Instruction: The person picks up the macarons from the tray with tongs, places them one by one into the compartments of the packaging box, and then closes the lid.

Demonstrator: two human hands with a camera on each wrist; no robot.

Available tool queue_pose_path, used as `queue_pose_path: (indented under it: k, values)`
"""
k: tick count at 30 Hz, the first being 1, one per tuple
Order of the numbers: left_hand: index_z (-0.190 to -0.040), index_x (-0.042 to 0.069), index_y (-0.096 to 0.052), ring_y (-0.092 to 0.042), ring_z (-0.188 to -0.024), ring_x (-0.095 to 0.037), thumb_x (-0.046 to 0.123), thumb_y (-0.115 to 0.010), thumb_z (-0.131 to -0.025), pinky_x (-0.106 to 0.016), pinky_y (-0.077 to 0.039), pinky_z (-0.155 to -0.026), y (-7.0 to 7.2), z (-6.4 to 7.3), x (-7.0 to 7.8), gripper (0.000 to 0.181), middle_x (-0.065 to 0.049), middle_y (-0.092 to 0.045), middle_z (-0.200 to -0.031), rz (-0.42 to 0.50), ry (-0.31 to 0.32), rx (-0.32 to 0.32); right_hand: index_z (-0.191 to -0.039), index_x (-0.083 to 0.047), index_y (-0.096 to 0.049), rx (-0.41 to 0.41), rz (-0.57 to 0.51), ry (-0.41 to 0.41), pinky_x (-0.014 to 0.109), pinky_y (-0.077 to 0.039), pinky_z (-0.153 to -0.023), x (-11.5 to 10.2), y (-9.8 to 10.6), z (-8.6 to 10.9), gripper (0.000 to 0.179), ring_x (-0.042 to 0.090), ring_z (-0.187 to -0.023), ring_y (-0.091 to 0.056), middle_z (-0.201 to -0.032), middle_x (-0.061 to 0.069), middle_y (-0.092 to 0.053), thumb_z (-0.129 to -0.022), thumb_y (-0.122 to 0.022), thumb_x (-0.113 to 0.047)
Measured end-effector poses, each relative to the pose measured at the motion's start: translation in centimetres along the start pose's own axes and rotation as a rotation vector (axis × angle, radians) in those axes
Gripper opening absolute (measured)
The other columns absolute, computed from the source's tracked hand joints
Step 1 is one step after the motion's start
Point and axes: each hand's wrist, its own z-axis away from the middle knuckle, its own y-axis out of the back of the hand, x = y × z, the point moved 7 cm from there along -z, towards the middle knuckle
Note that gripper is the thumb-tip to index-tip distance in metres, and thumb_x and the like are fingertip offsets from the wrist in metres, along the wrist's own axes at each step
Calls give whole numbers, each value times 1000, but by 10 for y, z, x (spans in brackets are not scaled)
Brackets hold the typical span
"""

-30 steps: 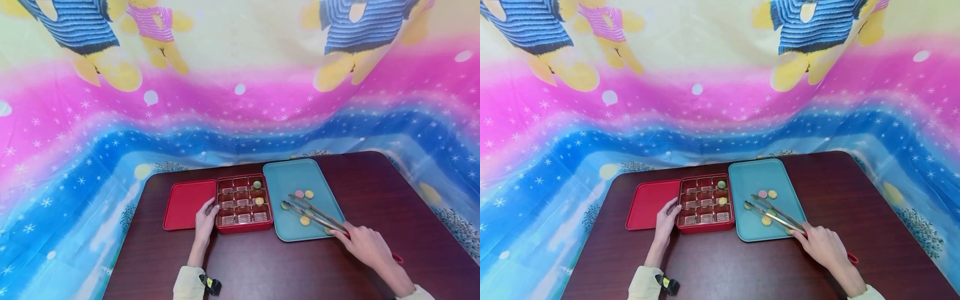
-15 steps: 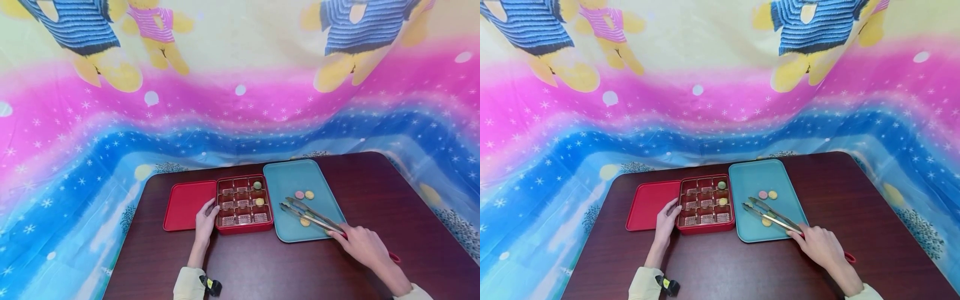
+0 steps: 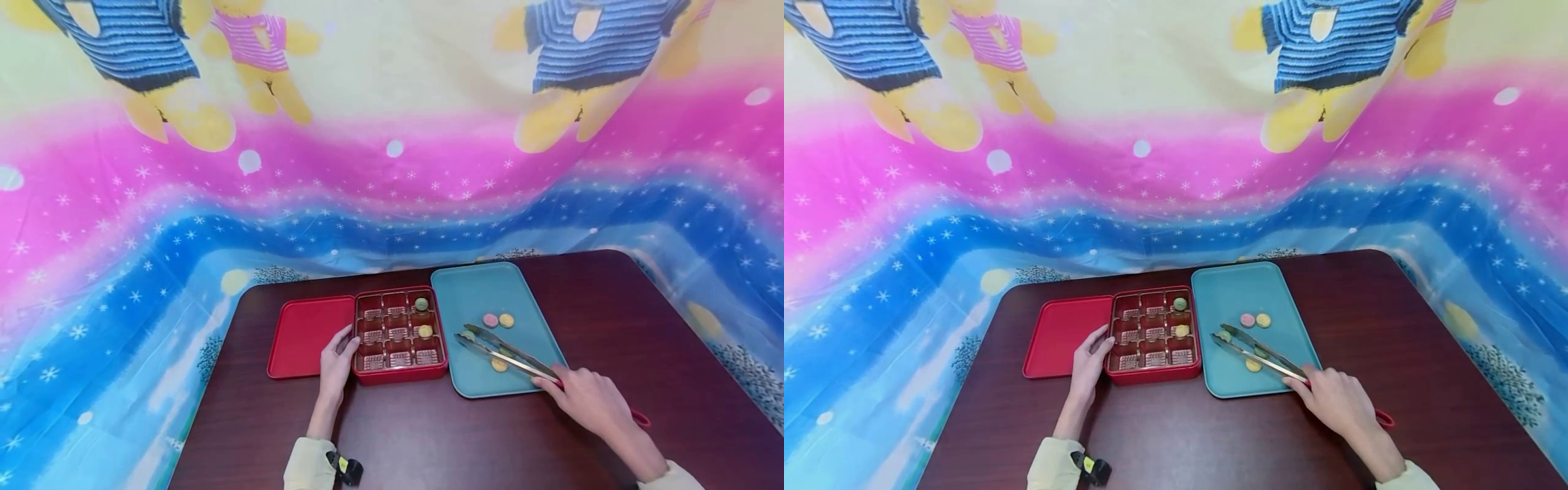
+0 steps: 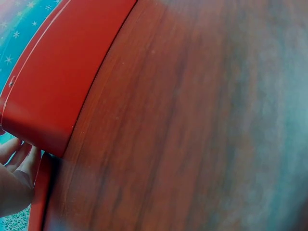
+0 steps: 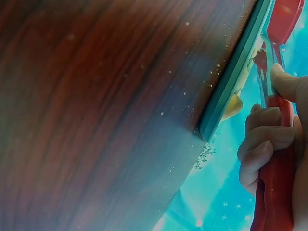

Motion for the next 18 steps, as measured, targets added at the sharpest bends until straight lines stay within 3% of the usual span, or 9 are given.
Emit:
queue_pose_path:
  k: [18]
  values:
    - [-142,-6,-58,-56,-133,-37,6,-63,-102,-46,-47,-108,0,1,4,42,-28,-59,-141,5,8,-1,-71,-20,-51,36,-9,25,34,-32,-43,-2,4,-3,38,15,-48,-34,-54,-5,-32,-89,-81,-36]
